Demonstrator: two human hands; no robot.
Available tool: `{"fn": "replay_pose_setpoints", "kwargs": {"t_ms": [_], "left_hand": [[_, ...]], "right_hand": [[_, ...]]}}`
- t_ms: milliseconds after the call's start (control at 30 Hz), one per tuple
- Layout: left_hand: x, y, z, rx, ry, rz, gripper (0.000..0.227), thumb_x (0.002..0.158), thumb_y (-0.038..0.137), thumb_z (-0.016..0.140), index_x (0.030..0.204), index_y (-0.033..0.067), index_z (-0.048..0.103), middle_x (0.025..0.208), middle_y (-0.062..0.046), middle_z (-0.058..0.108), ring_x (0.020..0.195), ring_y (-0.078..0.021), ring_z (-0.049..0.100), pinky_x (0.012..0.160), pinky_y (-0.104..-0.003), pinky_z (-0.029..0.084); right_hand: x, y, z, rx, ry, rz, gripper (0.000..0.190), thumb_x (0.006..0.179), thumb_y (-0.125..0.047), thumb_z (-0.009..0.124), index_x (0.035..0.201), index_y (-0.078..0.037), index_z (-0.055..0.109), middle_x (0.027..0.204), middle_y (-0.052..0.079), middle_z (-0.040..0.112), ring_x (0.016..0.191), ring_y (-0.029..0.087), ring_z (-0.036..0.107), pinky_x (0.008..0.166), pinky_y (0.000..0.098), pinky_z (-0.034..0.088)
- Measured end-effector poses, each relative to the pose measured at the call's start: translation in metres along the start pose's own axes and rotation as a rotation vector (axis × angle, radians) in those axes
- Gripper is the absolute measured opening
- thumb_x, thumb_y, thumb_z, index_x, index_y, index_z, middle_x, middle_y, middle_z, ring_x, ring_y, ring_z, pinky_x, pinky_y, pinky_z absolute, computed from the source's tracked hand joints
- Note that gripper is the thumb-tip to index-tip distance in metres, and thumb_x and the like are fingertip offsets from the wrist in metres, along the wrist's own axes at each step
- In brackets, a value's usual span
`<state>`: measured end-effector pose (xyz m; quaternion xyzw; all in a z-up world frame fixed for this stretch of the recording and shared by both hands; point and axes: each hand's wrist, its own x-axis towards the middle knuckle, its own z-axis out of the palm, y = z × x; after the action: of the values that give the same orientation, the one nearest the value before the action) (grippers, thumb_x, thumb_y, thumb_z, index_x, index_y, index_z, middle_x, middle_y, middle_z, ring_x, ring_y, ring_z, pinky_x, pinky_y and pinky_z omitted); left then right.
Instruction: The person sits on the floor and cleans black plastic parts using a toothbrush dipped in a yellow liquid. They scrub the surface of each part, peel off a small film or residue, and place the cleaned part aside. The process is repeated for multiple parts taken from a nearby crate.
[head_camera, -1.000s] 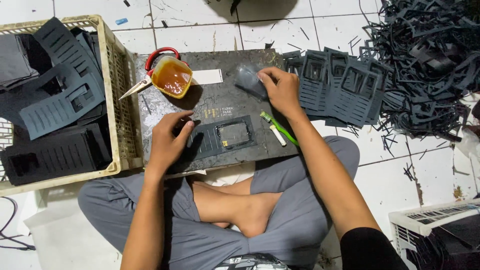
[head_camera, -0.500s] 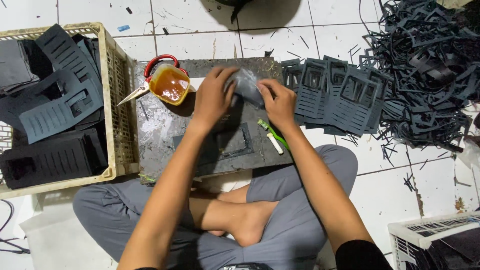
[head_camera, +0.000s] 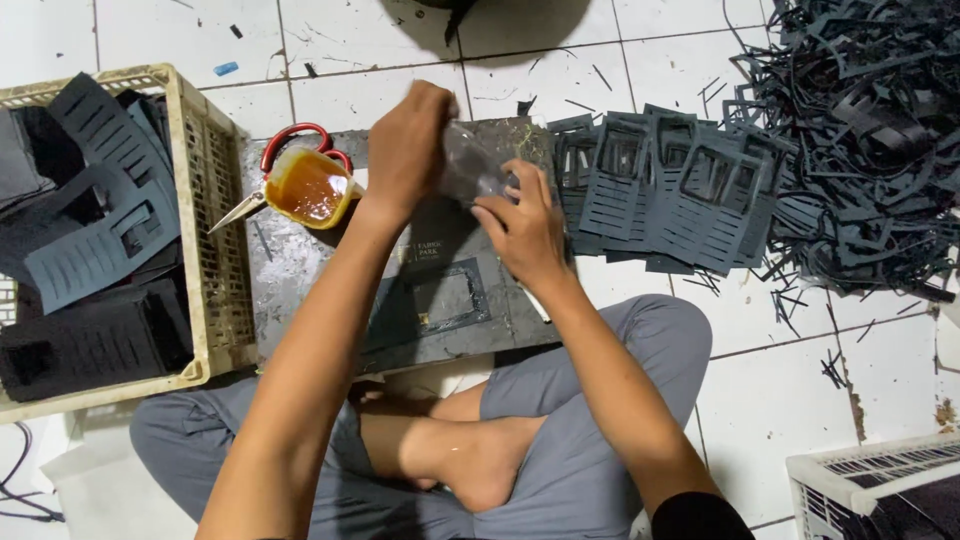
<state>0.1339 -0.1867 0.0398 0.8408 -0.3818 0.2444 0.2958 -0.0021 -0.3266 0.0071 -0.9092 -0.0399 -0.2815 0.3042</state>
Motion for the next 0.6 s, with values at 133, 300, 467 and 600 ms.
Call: {"fn": "replay_pose_setpoints", "kwargs": {"t_ms": [133,300,467,600], "left_hand": [[-0.001,0.029,-0.043,-0.063,0.136,-0.065,0.021,0.093,-0.009,0.064,0.108,0.0034,0.055,0.107,-0.011,0.063,0.077,-0.0281,0.064,0.065,-0.041,0.05],[-0.03,0.061,-0.09,-0.36,0.4,-0.04,0.022,0.111,0.016,0.047,0.099,0.0024,0.06,0.088,-0.013,0.063,0.075,-0.0347,0.066,0.073,-0.041,0.055],[-0.095,0.093,-0.12,-0.6,0.299,-0.085,0.021,0.107,0.014,0.05,0.094,0.001,0.059,0.096,-0.019,0.067,0.088,-0.0392,0.069,0.082,-0.046,0.055],[-0.137,0.11,-0.161,-0.69,0.061,-0.2,0.01,0.099,0.001,0.058,0.104,0.0004,0.066,0.12,-0.02,0.066,0.108,-0.0403,0.07,0.091,-0.047,0.058]], "right_hand": [[-0.002,0.005,0.001,0.113,-0.046,0.045,0.014,0.09,-0.012,0.075,0.09,0.002,0.078,0.126,0.015,0.055,0.118,0.031,0.054,0.095,0.0396,0.057],[-0.008,0.017,-0.014,0.403,0.169,0.191,0.033,0.109,-0.03,0.053,0.109,-0.007,0.077,0.109,0.011,0.068,0.11,0.029,0.066,0.096,0.0393,0.052],[-0.03,-0.042,-0.042,1.333,-0.12,0.577,0.059,0.106,-0.042,0.044,0.137,0.007,0.056,0.103,0.027,0.073,0.086,0.033,0.076,0.076,0.0421,0.064],[-0.068,-0.08,-0.057,1.32,0.041,0.611,0.037,0.104,-0.018,0.056,0.128,0.011,0.061,0.09,0.031,0.074,0.072,0.035,0.078,0.063,0.0409,0.067]]}}
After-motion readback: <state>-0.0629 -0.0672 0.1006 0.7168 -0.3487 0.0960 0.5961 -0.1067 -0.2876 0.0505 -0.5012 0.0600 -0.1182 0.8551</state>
